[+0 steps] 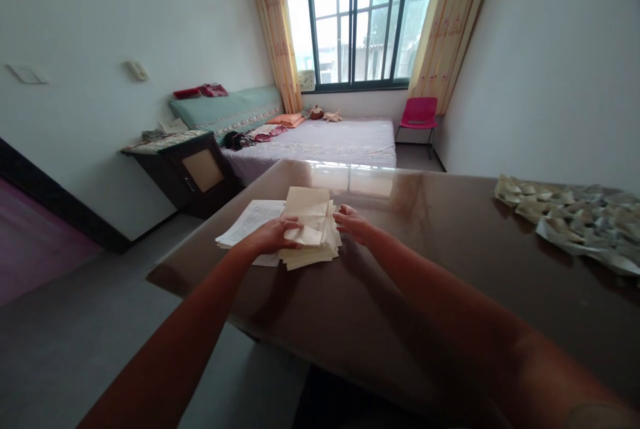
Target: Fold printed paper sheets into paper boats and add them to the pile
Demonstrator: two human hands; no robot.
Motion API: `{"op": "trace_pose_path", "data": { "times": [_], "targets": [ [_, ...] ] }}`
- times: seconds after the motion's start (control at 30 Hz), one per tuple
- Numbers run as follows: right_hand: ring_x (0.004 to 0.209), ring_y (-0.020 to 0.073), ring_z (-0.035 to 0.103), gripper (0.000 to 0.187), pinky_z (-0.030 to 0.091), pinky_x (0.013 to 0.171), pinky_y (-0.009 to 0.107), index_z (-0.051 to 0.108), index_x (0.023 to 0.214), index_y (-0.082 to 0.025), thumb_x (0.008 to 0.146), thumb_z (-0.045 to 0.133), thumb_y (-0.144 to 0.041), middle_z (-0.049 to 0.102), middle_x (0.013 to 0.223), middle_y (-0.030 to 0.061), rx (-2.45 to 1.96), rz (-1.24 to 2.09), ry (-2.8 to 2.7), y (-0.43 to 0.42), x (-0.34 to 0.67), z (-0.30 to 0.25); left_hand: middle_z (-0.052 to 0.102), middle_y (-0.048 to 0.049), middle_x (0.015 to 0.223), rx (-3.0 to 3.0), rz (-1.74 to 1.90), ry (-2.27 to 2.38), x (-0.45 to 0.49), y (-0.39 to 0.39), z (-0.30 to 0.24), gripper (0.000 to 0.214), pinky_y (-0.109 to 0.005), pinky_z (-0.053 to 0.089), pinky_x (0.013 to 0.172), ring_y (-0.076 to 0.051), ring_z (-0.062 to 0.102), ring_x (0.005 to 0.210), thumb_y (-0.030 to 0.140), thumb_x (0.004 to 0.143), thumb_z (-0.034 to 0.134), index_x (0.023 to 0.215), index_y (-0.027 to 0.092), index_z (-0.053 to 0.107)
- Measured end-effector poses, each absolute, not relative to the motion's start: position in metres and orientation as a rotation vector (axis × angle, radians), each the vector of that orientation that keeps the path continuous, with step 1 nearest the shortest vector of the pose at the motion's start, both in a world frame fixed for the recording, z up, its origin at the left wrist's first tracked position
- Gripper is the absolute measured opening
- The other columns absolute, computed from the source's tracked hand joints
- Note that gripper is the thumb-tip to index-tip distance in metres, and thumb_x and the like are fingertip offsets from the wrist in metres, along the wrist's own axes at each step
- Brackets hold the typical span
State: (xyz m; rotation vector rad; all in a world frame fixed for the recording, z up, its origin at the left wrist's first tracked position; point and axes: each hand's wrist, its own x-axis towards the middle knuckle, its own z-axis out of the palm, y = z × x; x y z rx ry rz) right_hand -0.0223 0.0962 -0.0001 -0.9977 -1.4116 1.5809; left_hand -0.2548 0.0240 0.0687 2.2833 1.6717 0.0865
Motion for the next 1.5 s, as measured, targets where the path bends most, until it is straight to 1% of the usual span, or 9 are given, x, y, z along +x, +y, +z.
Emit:
{"op": "trace_pose_path", "data": {
  "times": [0.13, 0.3, 0.37, 0.63, 0.93, 1.1, 1.23, 1.37, 1.5],
  "targets": [
    [0.108, 0.0236, 0.059, 0.061, 0.055, 0.081, 0.034, 0.049, 0.128, -0.023, 0.073, 0.073, -0.033, 0.044, 0.142, 0.0138, -1.096, 1.643, -1.377, 0.085, 0.018, 0.005, 0.061, -0.0024, 0.130, 2.153, 0.069, 1.581, -0.268, 0.031, 0.079, 0.058, -0.033, 0.038, 0.103, -0.029, 0.056, 0.118, 0.055, 0.071, 0.067, 0.121, 0.027, 0.064],
    [0.097, 0.0220, 0.065, 0.059, 0.057, 0.074, 0.031, 0.051, 0.128, -0.017, 0.075, 0.073, -0.032, 0.046, 0.141, 0.0167, -1.096, 1.725, -1.379, 0.065, 0.060, 0.006, 0.045, -0.0041, 0.146, 2.244, 0.054, 1.546, -0.277, 0.036, 0.076, 0.064, -0.036, 0.031, 0.109, -0.029, 0.046, 0.128, 0.055, 0.065, 0.071, 0.122, 0.028, 0.063],
    [0.093, 0.0211, 0.066, 0.054, 0.058, 0.070, 0.030, 0.055, 0.123, -0.017, 0.075, 0.074, -0.032, 0.045, 0.141, 0.0164, -1.105, 1.735, -1.383, 0.060, 0.075, 0.004, 0.049, -0.0039, 0.142, 2.218, 0.072, 1.536, -0.279, 0.035, 0.077, 0.060, -0.035, 0.033, 0.108, -0.028, 0.049, 0.126, 0.054, 0.065, 0.071, 0.120, 0.029, 0.065],
    [0.082, 0.0178, 0.067, 0.040, 0.057, 0.065, 0.027, 0.065, 0.108, -0.016, 0.073, 0.077, -0.032, 0.063, 0.116, 0.0143, -1.116, 1.848, -1.402, 0.048, 0.107, -0.006, 0.062, -0.0030, 0.128, 2.037, 0.101, 1.389, -0.283, 0.028, 0.095, 0.048, -0.029, 0.038, 0.102, -0.023, 0.057, 0.116, 0.058, 0.077, 0.059, 0.115, 0.028, 0.068],
    [0.075, 0.0136, 0.066, 0.026, 0.053, 0.059, 0.021, 0.070, 0.099, -0.017, 0.076, 0.072, -0.030, 0.068, 0.106, 0.0091, -1.084, 1.803, -1.533, 0.046, 0.124, -0.006, 0.074, -0.0031, 0.093, 2.116, 0.344, 1.766, -0.272, 0.026, 0.096, 0.056, -0.028, 0.048, 0.083, -0.023, 0.064, 0.088, 0.063, 0.082, 0.044, 0.095, 0.018, 0.073],
    [0.072, 0.0123, 0.065, 0.021, 0.052, 0.060, 0.021, 0.070, 0.095, -0.016, 0.078, 0.070, -0.029, 0.071, 0.096, 0.0077, -1.055, 1.795, -1.518, 0.041, 0.128, -0.010, 0.072, -0.0022, 0.109, 2.121, 0.248, 1.694, -0.257, 0.010, 0.076, 0.047, -0.029, 0.046, 0.091, -0.026, 0.065, 0.099, 0.062, 0.069, 0.064, 0.095, 0.025, 0.075],
    [0.070, 0.0101, 0.064, 0.018, 0.052, 0.060, 0.019, 0.069, 0.093, -0.016, 0.078, 0.069, -0.025, 0.070, 0.094, 0.0071, -1.033, 1.784, -1.424, 0.039, 0.131, -0.014, 0.066, -0.0029, 0.122, 2.138, 0.188, 1.654, -0.254, 0.001, 0.072, 0.048, -0.029, 0.041, 0.098, -0.025, 0.061, 0.110, 0.063, 0.075, 0.058, 0.101, 0.028, 0.074],
    [0.071, 0.0108, 0.064, 0.018, 0.054, 0.061, 0.020, 0.069, 0.093, -0.017, 0.078, 0.069, -0.027, 0.070, 0.096, 0.0073, -1.022, 1.776, -1.372, 0.039, 0.135, -0.019, 0.068, -0.0011, 0.119, 2.107, 0.163, 1.602, -0.255, 0.000, 0.080, 0.045, -0.027, 0.044, 0.094, -0.025, 0.062, 0.108, 0.061, 0.078, 0.054, 0.101, 0.028, 0.074],
    [0.071, 0.0114, 0.064, 0.023, 0.054, 0.063, 0.022, 0.069, 0.093, -0.017, 0.076, 0.071, -0.032, 0.070, 0.096, 0.0074, -1.026, 1.733, -1.415, 0.038, 0.138, -0.022, 0.075, 0.0005, 0.099, 2.093, 0.235, 1.683, -0.256, -0.002, 0.081, 0.042, -0.025, 0.048, 0.079, -0.023, 0.067, 0.087, 0.057, 0.076, 0.053, 0.094, 0.027, 0.077]
  ]
}}
